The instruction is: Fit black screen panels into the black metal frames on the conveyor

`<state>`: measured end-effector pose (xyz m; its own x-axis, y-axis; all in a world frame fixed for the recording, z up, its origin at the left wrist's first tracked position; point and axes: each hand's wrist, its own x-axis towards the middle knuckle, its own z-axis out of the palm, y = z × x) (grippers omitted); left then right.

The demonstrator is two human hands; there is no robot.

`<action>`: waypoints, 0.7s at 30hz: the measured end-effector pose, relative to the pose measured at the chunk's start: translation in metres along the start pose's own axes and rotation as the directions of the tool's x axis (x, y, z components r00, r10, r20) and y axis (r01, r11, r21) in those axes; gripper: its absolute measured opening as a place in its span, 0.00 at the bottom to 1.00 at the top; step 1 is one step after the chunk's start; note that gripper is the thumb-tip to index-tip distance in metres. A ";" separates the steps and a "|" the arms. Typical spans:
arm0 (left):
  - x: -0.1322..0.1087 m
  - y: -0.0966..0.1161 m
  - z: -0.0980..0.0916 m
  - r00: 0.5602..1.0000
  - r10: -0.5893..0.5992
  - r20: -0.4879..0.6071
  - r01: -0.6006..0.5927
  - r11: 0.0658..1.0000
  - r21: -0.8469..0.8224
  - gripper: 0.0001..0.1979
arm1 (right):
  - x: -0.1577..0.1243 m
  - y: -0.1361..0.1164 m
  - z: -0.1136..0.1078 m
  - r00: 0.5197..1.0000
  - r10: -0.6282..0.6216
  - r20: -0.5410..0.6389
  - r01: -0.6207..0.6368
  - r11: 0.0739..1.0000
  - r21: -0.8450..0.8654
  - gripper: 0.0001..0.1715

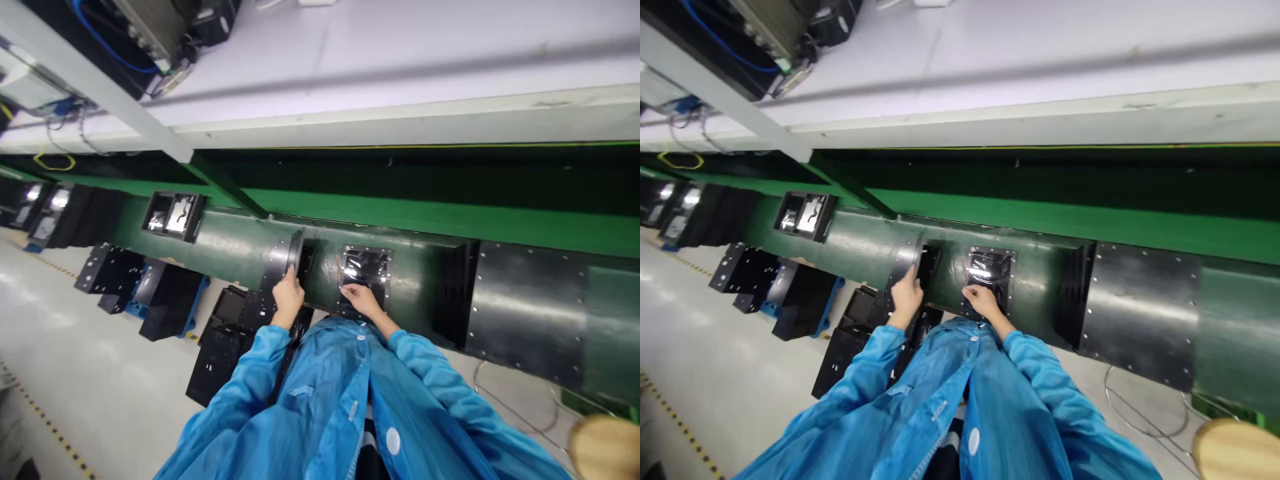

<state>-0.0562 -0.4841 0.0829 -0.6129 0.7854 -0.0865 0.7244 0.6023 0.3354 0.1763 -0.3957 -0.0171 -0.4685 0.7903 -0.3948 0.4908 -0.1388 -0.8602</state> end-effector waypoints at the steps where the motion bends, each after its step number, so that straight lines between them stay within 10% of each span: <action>1: -0.001 0.000 -0.010 1.000 0.009 -0.014 -0.011 0.990 -0.140 0.27 | -0.002 -0.001 0.000 1.000 0.002 -0.014 -0.001 0.999 0.041 0.16; 4: 0.001 0.010 -0.011 0.996 0.063 0.066 -0.011 0.802 -0.597 0.20 | -0.009 0.003 -0.008 0.992 0.017 -0.125 0.001 0.989 0.145 0.28; 9: -0.005 0.058 0.072 0.925 0.159 0.345 0.218 0.522 -0.825 0.24 | -0.025 0.031 -0.041 0.859 0.198 -0.471 -0.182 0.980 0.080 0.37; 14: -0.011 0.074 0.128 0.926 0.066 0.372 0.194 0.761 -0.619 0.21 | -0.034 0.051 -0.063 0.780 0.261 -0.569 -0.459 0.857 -0.235 0.29; 21: 0.000 0.057 0.134 0.954 -0.005 0.299 0.067 0.978 -0.197 0.20 | -0.032 0.061 -0.055 0.763 0.234 -0.603 -0.459 0.853 -0.250 0.23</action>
<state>0.0279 -0.4305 -0.0239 -0.4939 0.7892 -0.3651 0.6051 0.6135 0.5074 0.2618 -0.3963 -0.0391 0.2002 0.9302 -0.3077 0.8168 -0.3319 -0.4719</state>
